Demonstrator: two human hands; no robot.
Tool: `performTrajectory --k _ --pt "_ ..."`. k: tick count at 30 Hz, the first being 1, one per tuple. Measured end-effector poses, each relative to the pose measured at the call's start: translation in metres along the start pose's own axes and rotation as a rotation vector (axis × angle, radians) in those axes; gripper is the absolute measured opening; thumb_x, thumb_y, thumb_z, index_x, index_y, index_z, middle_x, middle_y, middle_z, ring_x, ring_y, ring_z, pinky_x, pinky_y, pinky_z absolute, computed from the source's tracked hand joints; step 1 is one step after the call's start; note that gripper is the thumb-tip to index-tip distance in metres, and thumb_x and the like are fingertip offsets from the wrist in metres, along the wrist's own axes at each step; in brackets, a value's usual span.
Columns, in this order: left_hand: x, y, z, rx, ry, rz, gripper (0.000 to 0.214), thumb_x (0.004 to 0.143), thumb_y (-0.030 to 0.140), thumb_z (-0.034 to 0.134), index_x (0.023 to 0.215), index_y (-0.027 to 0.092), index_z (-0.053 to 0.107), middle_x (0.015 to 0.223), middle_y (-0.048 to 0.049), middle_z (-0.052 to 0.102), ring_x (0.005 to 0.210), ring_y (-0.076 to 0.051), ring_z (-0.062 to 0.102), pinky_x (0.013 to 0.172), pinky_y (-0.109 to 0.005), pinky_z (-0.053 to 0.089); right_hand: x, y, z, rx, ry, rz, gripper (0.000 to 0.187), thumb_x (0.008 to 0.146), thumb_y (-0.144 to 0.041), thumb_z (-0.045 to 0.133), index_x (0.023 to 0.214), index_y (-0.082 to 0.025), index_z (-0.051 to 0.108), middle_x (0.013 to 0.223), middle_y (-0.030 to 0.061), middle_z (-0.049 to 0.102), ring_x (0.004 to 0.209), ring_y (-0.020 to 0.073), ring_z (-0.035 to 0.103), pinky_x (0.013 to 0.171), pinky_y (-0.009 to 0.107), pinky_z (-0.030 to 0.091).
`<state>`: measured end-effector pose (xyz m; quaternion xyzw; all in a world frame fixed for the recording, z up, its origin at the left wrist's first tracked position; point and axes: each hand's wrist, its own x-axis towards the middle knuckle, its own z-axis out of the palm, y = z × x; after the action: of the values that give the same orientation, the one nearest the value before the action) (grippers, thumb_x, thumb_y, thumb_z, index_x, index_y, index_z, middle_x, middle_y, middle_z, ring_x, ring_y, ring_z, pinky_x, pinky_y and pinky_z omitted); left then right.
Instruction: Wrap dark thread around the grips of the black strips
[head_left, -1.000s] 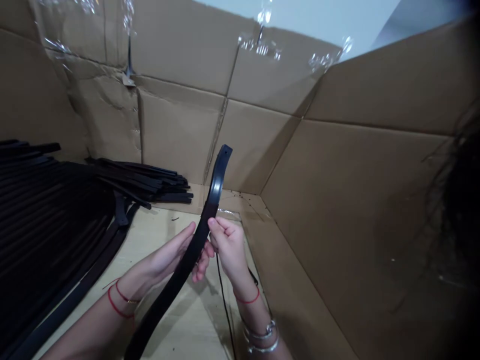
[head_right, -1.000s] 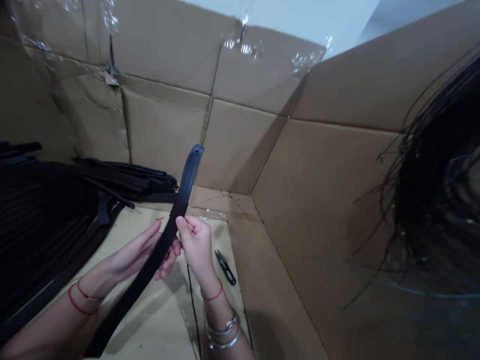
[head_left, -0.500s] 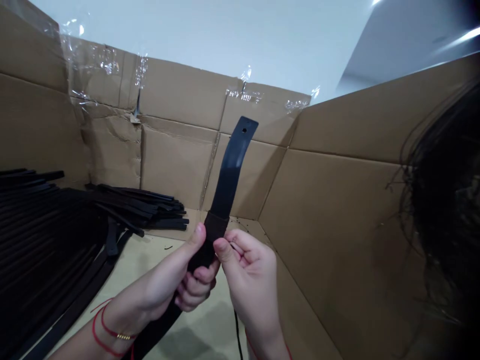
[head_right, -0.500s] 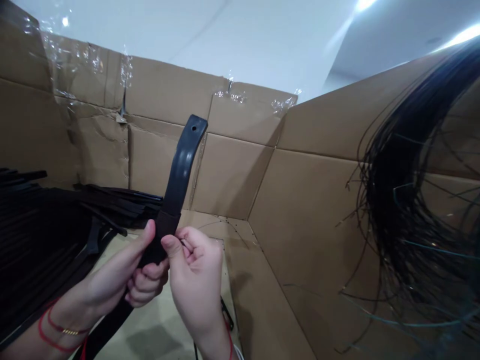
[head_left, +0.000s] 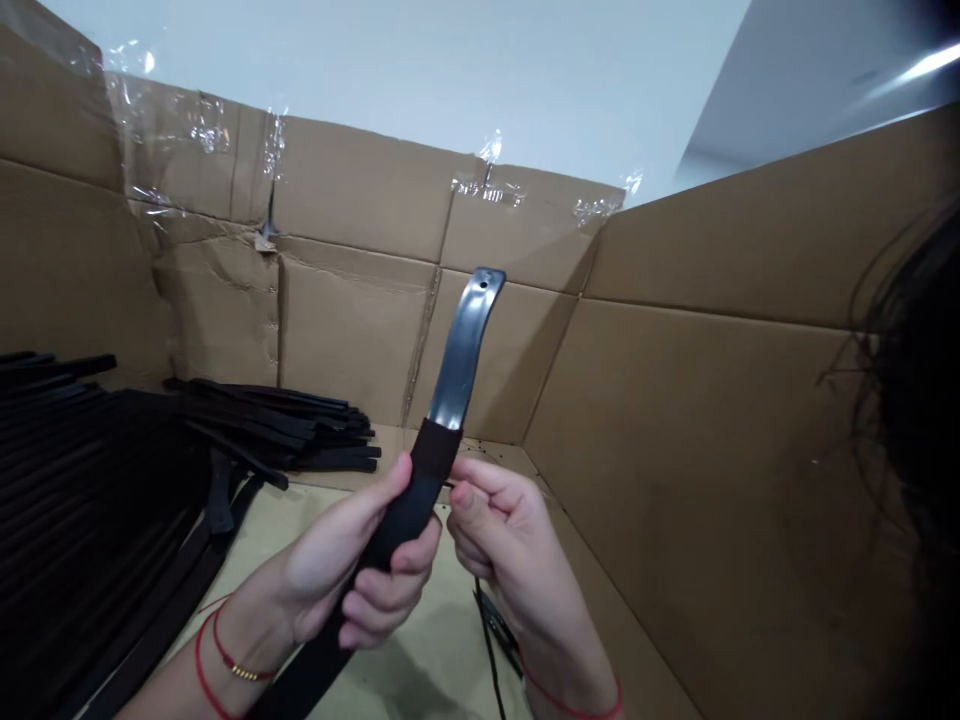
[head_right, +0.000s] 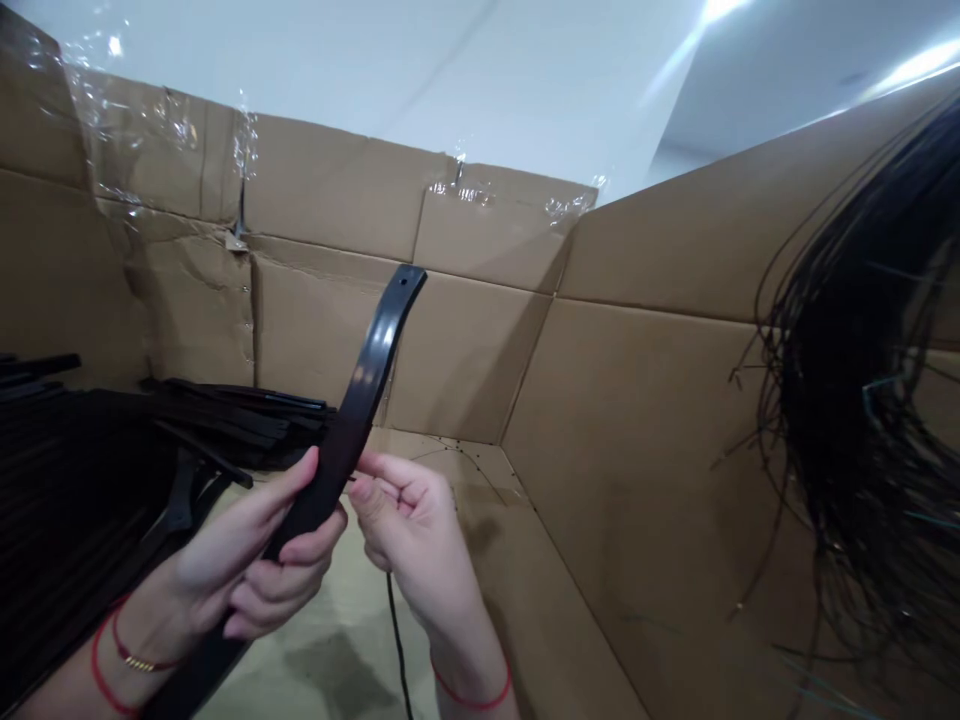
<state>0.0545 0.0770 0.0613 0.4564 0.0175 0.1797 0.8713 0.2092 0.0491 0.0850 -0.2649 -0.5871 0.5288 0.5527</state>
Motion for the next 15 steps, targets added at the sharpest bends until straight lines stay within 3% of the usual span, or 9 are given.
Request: performTrajectory --k 3,5,7,9,11,12,13,15 --pt "0.001 -0.001 -0.005 -0.034 -0.143 -0.115 0.069 0.085 0.076 0.022 0.061 0.018 0.050 0.035 0.0038 0.035 0.026 -0.009 0.033 0.026 -0.017 0.026 0.000 0.002 -0.004 0.049 -0.091 0.042 0.034 0.078 -0.045 0.075 0.093 -0.015 0.072 0.048 -0.0112 0.025 0.038 0.0018 0.010 0.036 0.018 0.007" --pt "0.003 -0.002 -0.005 0.039 -0.132 -0.155 0.074 0.083 0.080 0.018 0.064 0.017 0.053 0.037 0.0011 0.041 0.029 -0.011 0.040 0.029 -0.019 0.029 0.001 0.005 -0.004 0.034 -0.046 0.022 0.036 0.075 -0.047 0.077 0.089 -0.014 0.073 0.047 -0.0108 0.026 0.039 0.0025 0.011 0.036 0.019 0.008" --pt "0.005 -0.002 -0.002 0.226 0.031 -0.062 0.074 0.081 0.081 0.024 0.074 0.015 0.056 0.044 0.0005 0.048 0.035 -0.011 0.043 0.036 -0.021 0.035 0.004 0.008 -0.003 -0.010 0.065 -0.034 0.036 0.076 -0.047 0.075 0.089 -0.014 0.074 0.046 -0.0103 0.027 0.039 0.0036 0.013 0.036 0.020 0.011" --pt "0.006 -0.001 0.002 0.485 0.337 0.157 0.062 0.080 0.076 0.045 0.087 0.016 0.057 0.055 0.0022 0.052 0.044 -0.009 0.044 0.045 -0.020 0.038 0.007 0.011 -0.001 -0.058 0.199 -0.101 0.036 0.077 -0.046 0.075 0.093 -0.014 0.073 0.047 -0.0093 0.032 0.040 0.0044 0.016 0.037 0.020 0.013" --pt "0.004 0.001 0.006 0.691 0.612 0.363 0.046 0.077 0.062 0.064 0.088 0.018 0.055 0.063 0.0040 0.050 0.052 -0.008 0.042 0.049 -0.018 0.034 0.010 0.014 0.002 -0.072 0.299 -0.151 0.035 0.075 -0.044 0.077 0.094 -0.015 0.072 0.050 -0.0082 0.036 0.041 0.0045 0.018 0.037 0.020 0.014" --pt "0.002 0.002 0.007 0.727 0.660 0.392 0.042 0.078 0.058 0.066 0.085 0.018 0.053 0.062 0.0049 0.047 0.052 -0.008 0.039 0.047 -0.017 0.031 0.011 0.015 0.004 -0.060 0.300 -0.146 0.034 0.074 -0.044 0.077 0.091 -0.015 0.071 0.050 -0.0081 0.036 0.041 0.0042 0.018 0.038 0.020 0.013" --pt "0.001 0.004 0.007 0.706 0.627 0.361 0.041 0.080 0.058 0.063 0.080 0.019 0.050 0.059 0.0059 0.043 0.050 -0.007 0.035 0.044 -0.017 0.027 0.011 0.016 0.005 -0.041 0.265 -0.119 0.033 0.075 -0.046 0.077 0.086 -0.015 0.069 0.049 -0.0087 0.034 0.041 0.0039 0.016 0.038 0.020 0.012" --pt "-0.001 0.006 0.005 0.547 0.392 0.181 0.047 0.086 0.066 0.046 0.075 0.020 0.045 0.052 0.0090 0.031 0.041 -0.006 0.022 0.037 -0.017 0.019 0.010 0.018 0.006 -0.017 0.172 -0.059 0.034 0.076 -0.048 0.075 0.073 -0.016 0.064 0.046 -0.0102 0.029 0.039 0.0034 0.014 0.037 0.020 0.011"
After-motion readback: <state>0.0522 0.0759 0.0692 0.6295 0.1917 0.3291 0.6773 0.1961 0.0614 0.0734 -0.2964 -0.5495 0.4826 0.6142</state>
